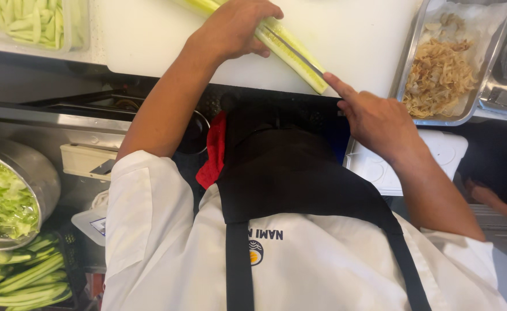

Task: The person slices a cucumber on a cutting board using a knife, then discards a plastic bag and manipulates a cloth near a bowl.

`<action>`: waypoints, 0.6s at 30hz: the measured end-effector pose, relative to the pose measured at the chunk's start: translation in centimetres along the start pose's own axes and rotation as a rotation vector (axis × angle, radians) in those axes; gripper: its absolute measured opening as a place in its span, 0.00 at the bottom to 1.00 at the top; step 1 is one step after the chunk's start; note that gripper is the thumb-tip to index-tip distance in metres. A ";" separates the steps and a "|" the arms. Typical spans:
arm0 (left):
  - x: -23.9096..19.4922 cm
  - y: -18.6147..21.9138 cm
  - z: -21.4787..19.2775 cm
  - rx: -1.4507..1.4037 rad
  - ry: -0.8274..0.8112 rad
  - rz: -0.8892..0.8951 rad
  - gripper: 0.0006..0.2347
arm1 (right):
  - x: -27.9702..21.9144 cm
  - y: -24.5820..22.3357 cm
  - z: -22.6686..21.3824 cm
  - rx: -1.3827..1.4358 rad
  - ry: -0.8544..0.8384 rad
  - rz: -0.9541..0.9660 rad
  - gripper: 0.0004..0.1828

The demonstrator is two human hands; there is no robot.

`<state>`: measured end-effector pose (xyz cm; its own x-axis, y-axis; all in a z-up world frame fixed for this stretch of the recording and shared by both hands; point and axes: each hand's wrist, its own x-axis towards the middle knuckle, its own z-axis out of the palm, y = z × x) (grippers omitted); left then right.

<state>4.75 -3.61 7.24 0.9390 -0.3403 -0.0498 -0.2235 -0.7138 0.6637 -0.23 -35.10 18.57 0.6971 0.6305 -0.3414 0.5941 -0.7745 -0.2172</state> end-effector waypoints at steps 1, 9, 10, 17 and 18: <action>0.1 -0.2 0.0 -0.003 0.005 -0.003 0.29 | 0.6 -0.4 -0.7 -0.043 -0.068 0.042 0.33; 0.6 -0.9 0.9 0.025 -0.010 -0.031 0.28 | 3.2 -2.5 -2.3 -0.102 -0.167 0.064 0.35; 0.6 -0.9 1.0 0.023 -0.010 -0.032 0.28 | 3.3 -2.6 -2.2 -0.095 -0.165 0.053 0.35; 0.6 -1.3 1.1 0.059 -0.023 -0.074 0.27 | 5.5 -3.6 -1.6 -0.141 -0.175 0.055 0.36; 0.7 -1.4 0.8 0.085 -0.026 -0.061 0.26 | 6.1 -3.6 -1.4 -0.141 -0.172 0.053 0.36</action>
<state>5.48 -3.30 5.67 0.9446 -0.3099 -0.1085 -0.1887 -0.7828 0.5929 2.40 -28.39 18.57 0.6570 0.5617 -0.5028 0.6172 -0.7838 -0.0692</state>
